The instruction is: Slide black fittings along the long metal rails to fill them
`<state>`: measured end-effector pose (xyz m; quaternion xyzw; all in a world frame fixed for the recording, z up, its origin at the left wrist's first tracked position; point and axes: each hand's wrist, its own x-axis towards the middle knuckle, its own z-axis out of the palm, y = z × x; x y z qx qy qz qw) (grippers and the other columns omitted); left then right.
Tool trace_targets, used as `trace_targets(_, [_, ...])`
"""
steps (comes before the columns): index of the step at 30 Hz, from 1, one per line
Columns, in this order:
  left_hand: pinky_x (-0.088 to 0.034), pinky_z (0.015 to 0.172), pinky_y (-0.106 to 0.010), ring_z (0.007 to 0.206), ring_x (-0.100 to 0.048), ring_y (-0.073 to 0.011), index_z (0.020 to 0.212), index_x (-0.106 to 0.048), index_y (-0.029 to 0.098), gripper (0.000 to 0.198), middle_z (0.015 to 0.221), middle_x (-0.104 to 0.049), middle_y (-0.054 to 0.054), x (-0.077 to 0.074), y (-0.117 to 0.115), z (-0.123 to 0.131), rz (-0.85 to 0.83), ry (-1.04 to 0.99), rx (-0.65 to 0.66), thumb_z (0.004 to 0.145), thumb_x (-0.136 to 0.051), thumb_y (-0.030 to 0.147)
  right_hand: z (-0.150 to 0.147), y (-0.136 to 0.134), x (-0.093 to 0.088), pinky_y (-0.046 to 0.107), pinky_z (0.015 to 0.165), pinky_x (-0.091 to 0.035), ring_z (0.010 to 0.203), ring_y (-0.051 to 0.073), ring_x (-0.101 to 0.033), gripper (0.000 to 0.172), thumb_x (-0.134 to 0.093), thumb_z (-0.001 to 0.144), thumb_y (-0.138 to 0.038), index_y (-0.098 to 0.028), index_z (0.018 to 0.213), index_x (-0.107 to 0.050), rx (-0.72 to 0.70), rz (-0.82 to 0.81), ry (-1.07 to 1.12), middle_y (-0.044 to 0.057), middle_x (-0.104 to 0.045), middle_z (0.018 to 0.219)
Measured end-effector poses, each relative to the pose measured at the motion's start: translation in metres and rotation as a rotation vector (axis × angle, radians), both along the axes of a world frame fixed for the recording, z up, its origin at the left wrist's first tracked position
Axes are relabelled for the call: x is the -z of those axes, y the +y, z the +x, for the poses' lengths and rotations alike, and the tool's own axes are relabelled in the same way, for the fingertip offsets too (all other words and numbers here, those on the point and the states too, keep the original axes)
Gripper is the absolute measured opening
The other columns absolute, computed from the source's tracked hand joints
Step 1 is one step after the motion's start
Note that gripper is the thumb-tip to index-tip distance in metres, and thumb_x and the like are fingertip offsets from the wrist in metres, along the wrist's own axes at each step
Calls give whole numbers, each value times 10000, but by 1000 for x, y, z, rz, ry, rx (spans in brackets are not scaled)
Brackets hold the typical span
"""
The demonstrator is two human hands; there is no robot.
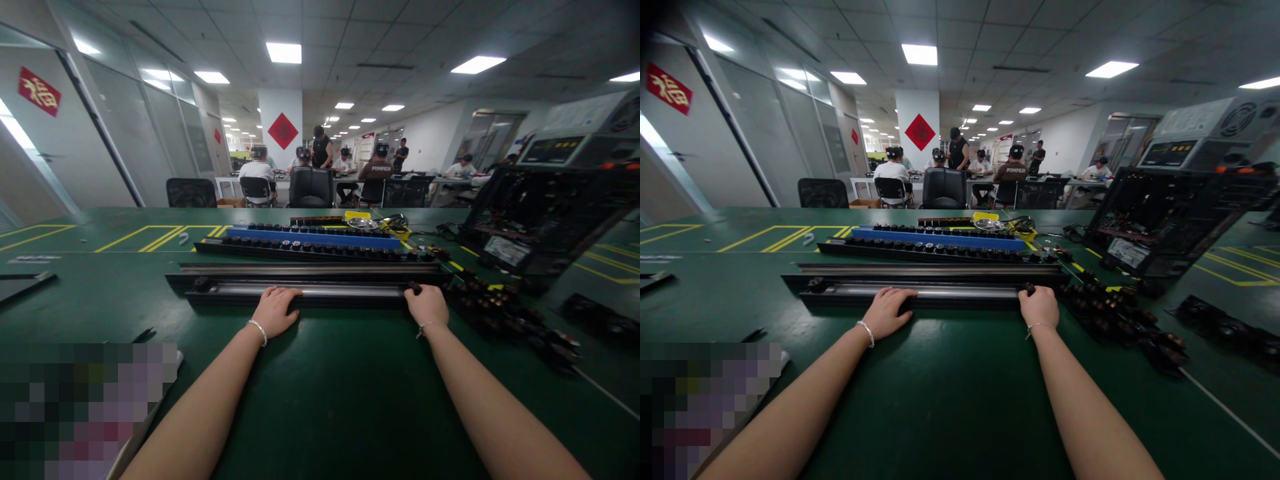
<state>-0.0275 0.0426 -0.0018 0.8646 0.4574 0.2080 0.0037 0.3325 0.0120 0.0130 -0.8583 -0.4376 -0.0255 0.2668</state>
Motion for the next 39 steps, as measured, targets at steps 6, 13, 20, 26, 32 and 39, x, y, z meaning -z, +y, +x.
trace_targets(6, [-220, 1060, -441, 1137, -504, -217, 1176, -491, 286, 428, 1175, -615, -12, 0, 0, 0, -9, -9, -4, 750, -534, 284, 3, 0, 0, 316, 706, -452, 882, 229, -577, 418, -409, 785, -372, -111, 995, -659, 21, -3, -6, 158, -562, 1078])
trace_targets(13, [-222, 1055, -446, 1134, -502, -218, 1188, -490, 274, 438, 1177, -615, -20, 0, 0, 0, -16, -15, 7, 753, -531, 287, 16, -1, 1, 335, 746, -451, 907, 243, -569, 426, -402, 792, -358, -82, 997, -655, 53, -9, -18, 182, -566, 1065])
trace_targets(20, [-219, 1059, -447, 1142, -497, -221, 1191, -494, 278, 452, 1183, -611, -26, -1, -1, 1, -28, -8, -5, 741, -539, 272, 30, -7, 0, 324, 719, -452, 849, 230, -579, 399, -397, 790, -347, -94, 929, -671, 82, -39, -48, 168, -582, 985])
trace_targets(26, [-226, 1059, -452, 1143, -497, -224, 1188, -490, 275, 445, 1180, -612, -22, 0, -1, -1, -13, -4, 2, 746, -542, 292, 45, -24, 3, 324, 740, -437, 873, 229, -571, 377, -416, 772, -358, -107, 919, -655, 12, -32, -124, 155, -576, 1038])
trace_targets(32, [-253, 1051, -433, 1143, -488, -219, 1167, -506, 263, 390, 1164, -611, -30, 1, 0, -5, 40, -30, -26, 781, -516, 320, 69, -63, 8, 335, 744, -431, 916, 243, -569, 335, -447, 758, -409, -148, 880, -616, -27, -110, -161, 140, -571, 1086])
trace_targets(39, [-263, 1047, -456, 1245, -379, -262, 1184, -467, 240, 364, 1307, -498, -61, -5, 9, -21, 321, -264, -517, 827, -450, 308, 106, -105, 29, 343, 736, -421, 976, 252, -570, 221, -555, 680, -429, -221, 739, -603, 73, -190, -58, 151, -597, 1065])
